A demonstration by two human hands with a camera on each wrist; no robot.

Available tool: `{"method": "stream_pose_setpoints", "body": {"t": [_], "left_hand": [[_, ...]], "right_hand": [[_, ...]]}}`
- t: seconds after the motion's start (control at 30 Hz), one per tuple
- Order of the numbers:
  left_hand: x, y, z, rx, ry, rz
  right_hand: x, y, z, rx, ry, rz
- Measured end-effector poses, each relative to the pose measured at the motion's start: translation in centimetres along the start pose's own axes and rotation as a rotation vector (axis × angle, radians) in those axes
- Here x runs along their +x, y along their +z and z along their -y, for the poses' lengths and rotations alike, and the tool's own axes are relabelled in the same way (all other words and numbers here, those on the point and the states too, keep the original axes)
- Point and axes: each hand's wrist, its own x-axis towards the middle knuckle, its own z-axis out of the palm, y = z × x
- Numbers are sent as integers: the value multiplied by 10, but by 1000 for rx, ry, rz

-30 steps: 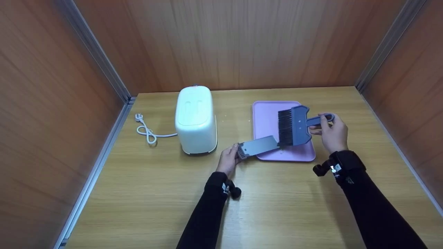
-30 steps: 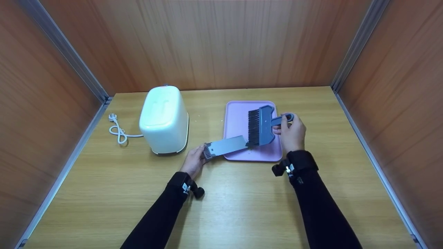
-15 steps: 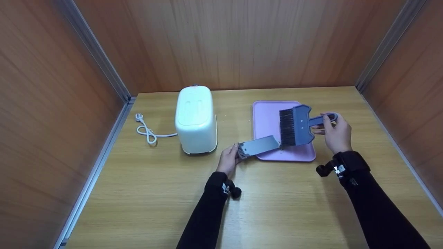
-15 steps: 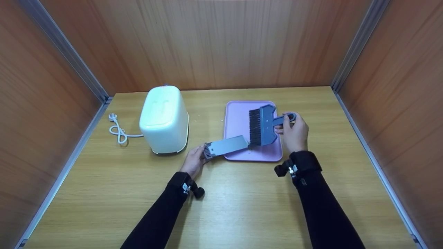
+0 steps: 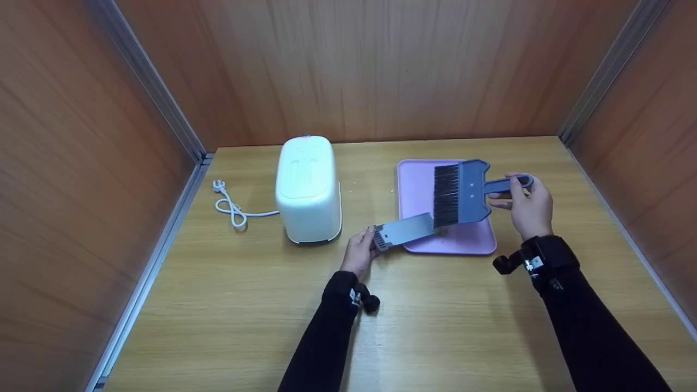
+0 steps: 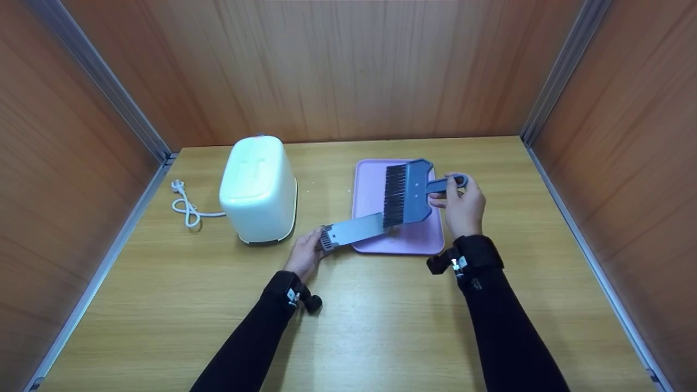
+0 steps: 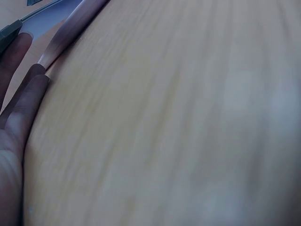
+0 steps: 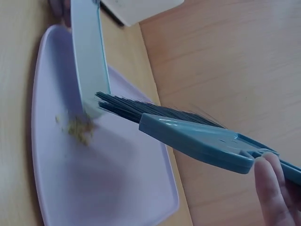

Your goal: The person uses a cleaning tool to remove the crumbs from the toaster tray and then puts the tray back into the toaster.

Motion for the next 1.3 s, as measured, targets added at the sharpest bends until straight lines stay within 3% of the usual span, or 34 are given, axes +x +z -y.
{"method": "stream_pose_setpoints", "body": {"t": [0.23, 0.6, 0.9, 1.3], "left_hand": [[-1, 2, 1, -17, -9, -8], [0, 2, -2, -38, 2, -15], [-2, 1, -3, -66, -10, -4], [0, 2, 1, -69, -8, -21]], "right_hand": [[-6, 17, 1, 73, 116, 58], [-19, 59, -5, 189, 164, 124], [-28, 74, -18, 245, 205, 124], [-29, 66, -19, 123, 206, 121]]}}
